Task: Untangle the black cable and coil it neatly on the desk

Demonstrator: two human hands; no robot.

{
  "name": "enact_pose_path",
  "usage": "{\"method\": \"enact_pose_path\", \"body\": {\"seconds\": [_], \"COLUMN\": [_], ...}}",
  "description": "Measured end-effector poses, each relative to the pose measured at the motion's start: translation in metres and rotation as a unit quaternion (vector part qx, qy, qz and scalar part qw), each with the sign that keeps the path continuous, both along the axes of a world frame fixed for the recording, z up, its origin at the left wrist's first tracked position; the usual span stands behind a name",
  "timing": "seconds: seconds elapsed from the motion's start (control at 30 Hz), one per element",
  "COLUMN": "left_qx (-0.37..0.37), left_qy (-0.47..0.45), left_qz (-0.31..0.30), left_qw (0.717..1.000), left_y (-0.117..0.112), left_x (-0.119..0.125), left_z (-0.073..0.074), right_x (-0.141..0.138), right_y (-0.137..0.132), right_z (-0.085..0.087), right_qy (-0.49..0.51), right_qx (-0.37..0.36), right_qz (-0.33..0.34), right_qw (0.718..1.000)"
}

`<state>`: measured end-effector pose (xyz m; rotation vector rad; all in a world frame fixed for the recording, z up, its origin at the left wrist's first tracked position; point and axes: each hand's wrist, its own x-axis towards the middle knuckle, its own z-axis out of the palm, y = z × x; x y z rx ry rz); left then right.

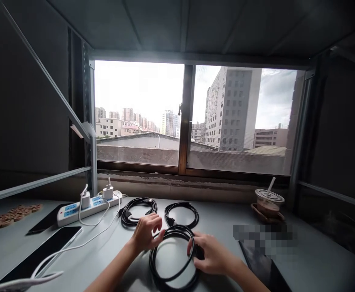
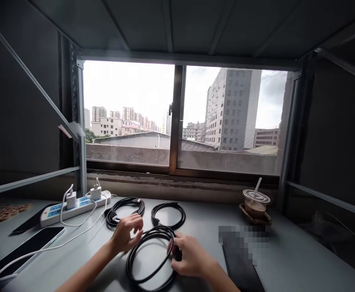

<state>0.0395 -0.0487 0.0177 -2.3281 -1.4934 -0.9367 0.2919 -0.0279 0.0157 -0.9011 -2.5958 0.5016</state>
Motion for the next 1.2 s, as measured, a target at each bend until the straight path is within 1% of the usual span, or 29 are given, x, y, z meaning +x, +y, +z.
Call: {"method": "enact_pose_path", "body": {"seconds": [0.07,0.1,0.2,0.3,0.37,0.47,0.53,0.63,0.73,0.8,0.97,1.1,1.2], "left_qx": [-0.046,-0.059,-0.116,-0.168,-0.18,-0.178,-0.176,-0.181,-0.191,-0.197,-0.216,-0.22,-0.221], "left_qy": [-0.009,-0.01,0.004,0.026,0.037,0.047,0.051,0.049,0.044,0.037,0.026,0.027,0.014], "left_qz": [0.073,0.095,0.115,0.108,0.105,0.1,0.088,0.067,0.058,0.054,0.051,0.055,0.057], "left_qw": [0.996,0.994,0.986,0.979,0.977,0.978,0.979,0.98,0.979,0.978,0.975,0.974,0.974], "left_y": [0.003,0.005,0.01,0.013,0.012,0.009,0.006,0.002,0.0,-0.001,0.001,0.003,0.002], "left_x": [-0.003,-0.003,-0.003,-0.002,-0.001,0.0,0.001,0.002,0.004,0.004,0.003,0.002,0.003], "left_z": [0.001,0.001,-0.003,-0.007,-0.008,-0.007,-0.005,-0.003,-0.001,0.0,0.0,0.001,0.004], "right_x": [0.0,0.0,-0.002,-0.006,-0.009,-0.011,-0.012,-0.012,-0.009,-0.007,-0.003,-0.003,-0.004], "right_y": [0.001,0.001,-0.004,-0.012,-0.016,-0.015,-0.013,-0.011,-0.012,-0.013,-0.014,-0.013,-0.013], "right_z": [-0.003,-0.004,-0.006,-0.008,-0.009,-0.012,-0.012,-0.009,-0.006,-0.005,-0.006,-0.003,0.0], "right_qy": [0.017,0.021,0.022,0.02,0.021,0.02,0.009,0.004,0.022,0.025,-0.001,0.001,0.007], "right_qx": [0.009,0.015,0.024,0.031,0.041,0.053,0.047,0.032,0.034,0.037,0.038,0.03,0.021], "right_qz": [0.011,0.013,0.021,0.031,0.031,0.034,0.036,0.043,0.05,0.043,0.02,0.029,0.027], "right_qw": [1.0,1.0,0.999,0.999,0.998,0.998,0.998,0.999,0.998,0.998,0.999,0.999,0.999]}}
